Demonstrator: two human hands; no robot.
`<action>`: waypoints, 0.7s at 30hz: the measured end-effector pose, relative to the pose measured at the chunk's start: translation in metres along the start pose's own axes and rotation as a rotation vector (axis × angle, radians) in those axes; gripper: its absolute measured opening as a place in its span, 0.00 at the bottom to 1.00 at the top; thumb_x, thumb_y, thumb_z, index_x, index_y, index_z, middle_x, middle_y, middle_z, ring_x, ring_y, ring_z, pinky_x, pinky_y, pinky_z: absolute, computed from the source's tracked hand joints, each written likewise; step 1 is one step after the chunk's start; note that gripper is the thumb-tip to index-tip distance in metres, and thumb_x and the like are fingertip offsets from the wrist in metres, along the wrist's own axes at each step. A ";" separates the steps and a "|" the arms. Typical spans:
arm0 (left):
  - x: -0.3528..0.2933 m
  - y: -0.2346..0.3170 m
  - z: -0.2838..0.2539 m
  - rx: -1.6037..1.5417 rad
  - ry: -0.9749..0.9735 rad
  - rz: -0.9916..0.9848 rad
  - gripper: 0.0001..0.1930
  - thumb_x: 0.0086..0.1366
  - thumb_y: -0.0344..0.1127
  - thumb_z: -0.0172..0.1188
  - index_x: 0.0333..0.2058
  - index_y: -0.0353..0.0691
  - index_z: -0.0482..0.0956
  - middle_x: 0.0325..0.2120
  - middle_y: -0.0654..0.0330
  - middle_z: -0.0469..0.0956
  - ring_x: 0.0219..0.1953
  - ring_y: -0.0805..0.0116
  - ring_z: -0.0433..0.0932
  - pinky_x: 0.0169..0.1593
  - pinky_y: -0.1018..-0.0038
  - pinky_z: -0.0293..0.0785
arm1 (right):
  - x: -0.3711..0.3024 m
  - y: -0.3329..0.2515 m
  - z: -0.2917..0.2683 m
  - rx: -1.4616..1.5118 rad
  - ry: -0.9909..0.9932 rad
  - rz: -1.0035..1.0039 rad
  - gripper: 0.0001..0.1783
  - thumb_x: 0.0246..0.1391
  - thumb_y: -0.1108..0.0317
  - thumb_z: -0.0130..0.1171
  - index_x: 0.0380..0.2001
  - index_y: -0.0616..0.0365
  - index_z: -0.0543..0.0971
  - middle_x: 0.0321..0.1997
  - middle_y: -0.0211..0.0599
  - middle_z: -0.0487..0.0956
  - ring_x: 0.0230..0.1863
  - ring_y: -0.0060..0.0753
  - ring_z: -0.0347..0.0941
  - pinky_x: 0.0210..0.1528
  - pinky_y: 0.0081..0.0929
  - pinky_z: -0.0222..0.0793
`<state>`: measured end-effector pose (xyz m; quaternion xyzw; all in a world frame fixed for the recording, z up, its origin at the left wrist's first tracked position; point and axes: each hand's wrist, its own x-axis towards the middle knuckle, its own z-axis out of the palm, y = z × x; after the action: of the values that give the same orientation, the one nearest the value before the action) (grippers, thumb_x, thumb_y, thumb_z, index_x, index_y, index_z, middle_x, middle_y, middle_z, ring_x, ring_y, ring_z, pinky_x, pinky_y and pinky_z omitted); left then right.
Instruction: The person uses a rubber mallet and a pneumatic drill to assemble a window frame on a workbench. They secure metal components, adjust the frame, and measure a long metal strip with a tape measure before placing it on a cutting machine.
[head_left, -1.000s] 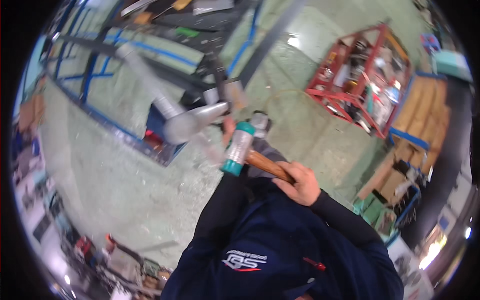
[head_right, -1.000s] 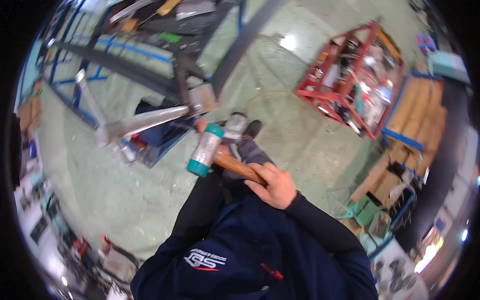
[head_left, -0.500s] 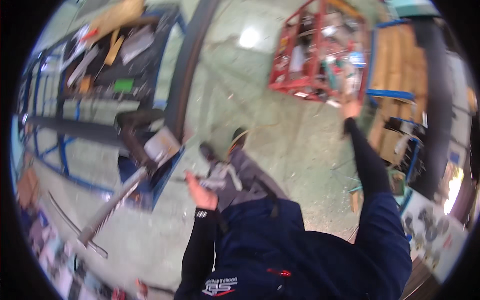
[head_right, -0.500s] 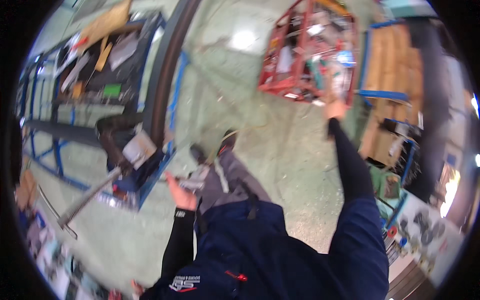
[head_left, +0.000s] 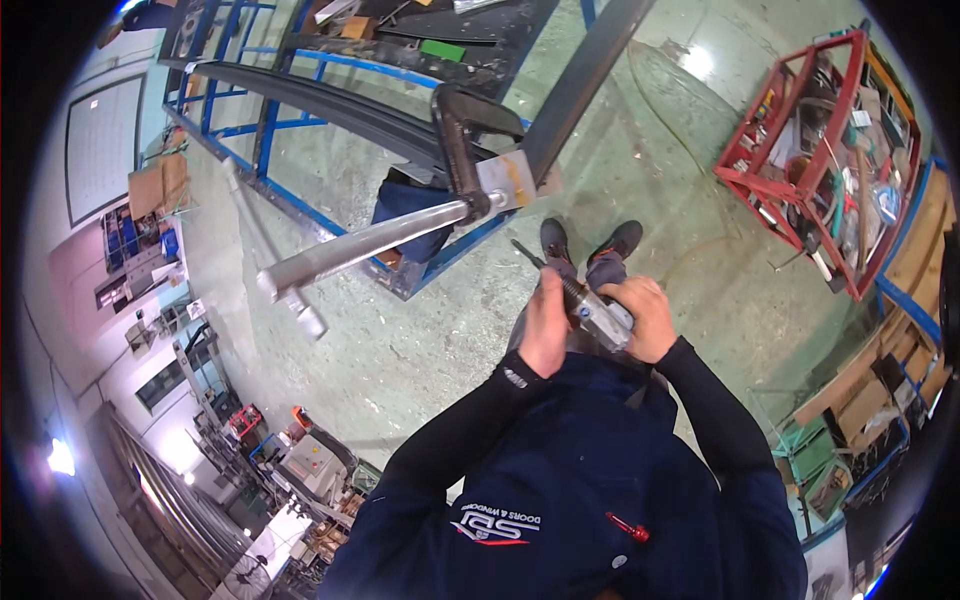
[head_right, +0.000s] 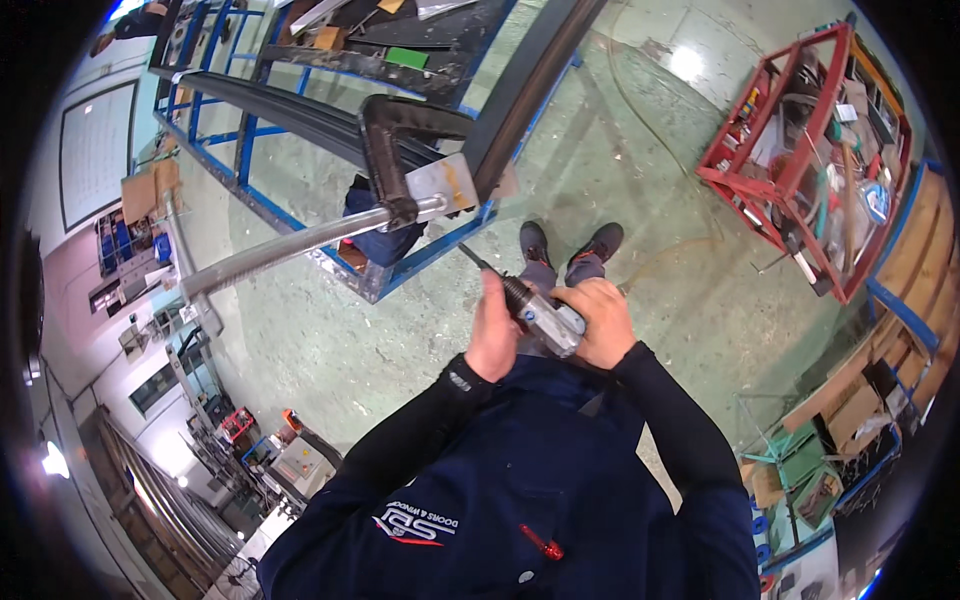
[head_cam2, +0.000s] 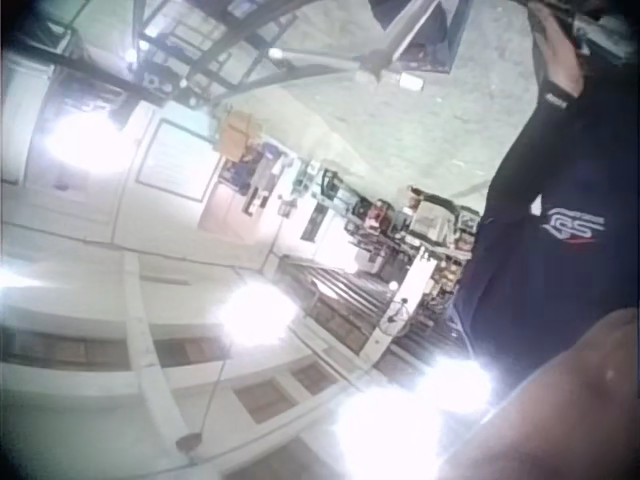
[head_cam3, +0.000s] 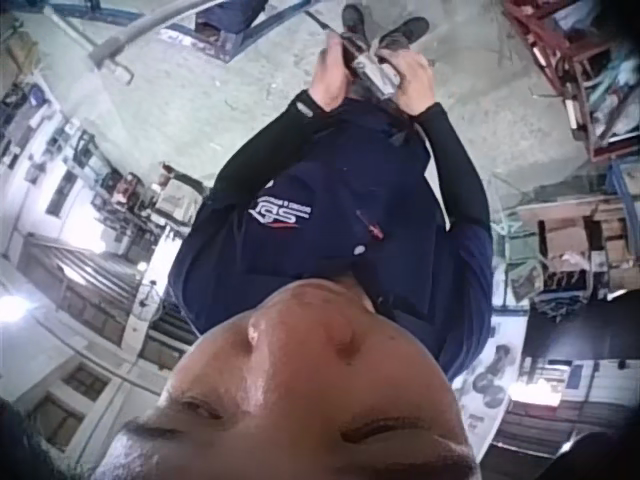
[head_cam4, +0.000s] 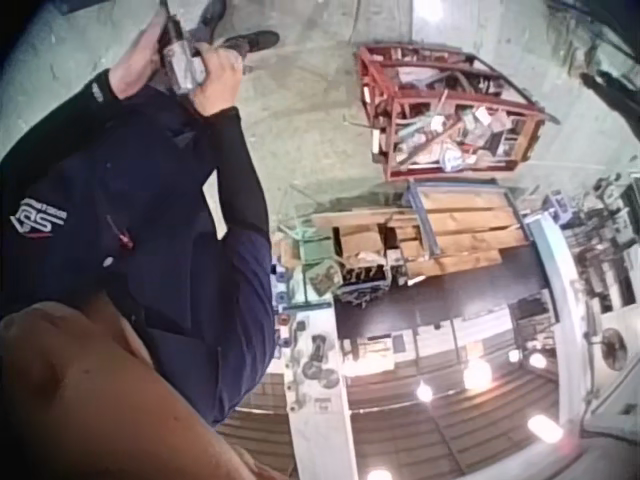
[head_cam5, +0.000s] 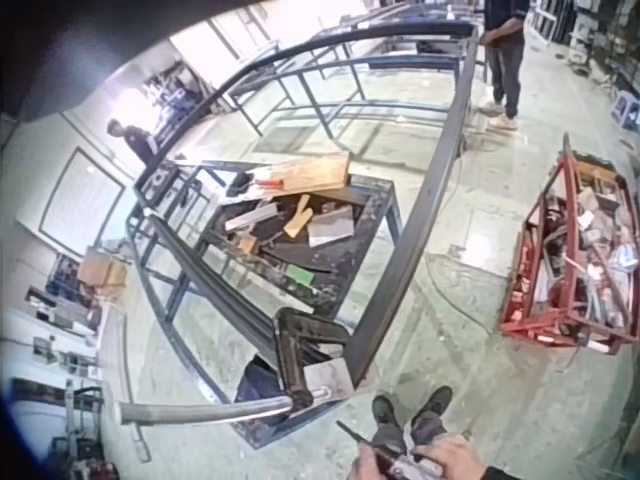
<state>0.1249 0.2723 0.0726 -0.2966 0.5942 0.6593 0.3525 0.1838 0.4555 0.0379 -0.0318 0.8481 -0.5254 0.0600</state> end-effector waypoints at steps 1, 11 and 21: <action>0.003 0.007 -0.028 0.189 0.035 0.054 0.26 0.70 0.57 0.52 0.47 0.37 0.70 0.29 0.66 0.69 0.31 0.77 0.67 0.37 0.79 0.66 | 0.005 -0.012 -0.005 -0.002 0.080 -0.027 0.21 0.36 0.65 0.67 0.39 0.53 0.80 0.31 0.39 0.77 0.39 0.49 0.74 0.46 0.40 0.66; 0.099 0.109 -0.272 0.090 0.436 -0.141 0.14 0.57 0.35 0.69 0.20 0.41 0.71 0.10 0.66 0.61 0.09 0.73 0.58 0.14 0.71 0.47 | -0.076 -0.020 0.020 -0.167 0.187 0.280 0.28 0.31 0.72 0.61 0.44 0.59 0.79 0.41 0.49 0.81 0.45 0.57 0.75 0.50 0.44 0.68; 0.093 0.080 -0.304 -0.342 0.212 -0.060 0.14 0.72 0.43 0.51 0.28 0.45 0.67 0.13 0.73 0.51 0.12 0.79 0.48 0.17 0.76 0.44 | -0.064 -0.064 0.071 -0.058 0.312 0.270 0.24 0.39 0.75 0.57 0.45 0.67 0.78 0.40 0.52 0.81 0.44 0.55 0.77 0.50 0.40 0.70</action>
<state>-0.0024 -0.0229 0.0067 -0.4376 0.4983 0.7049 0.2518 0.2563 0.3712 0.0684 0.1621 0.8585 -0.4865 -0.0034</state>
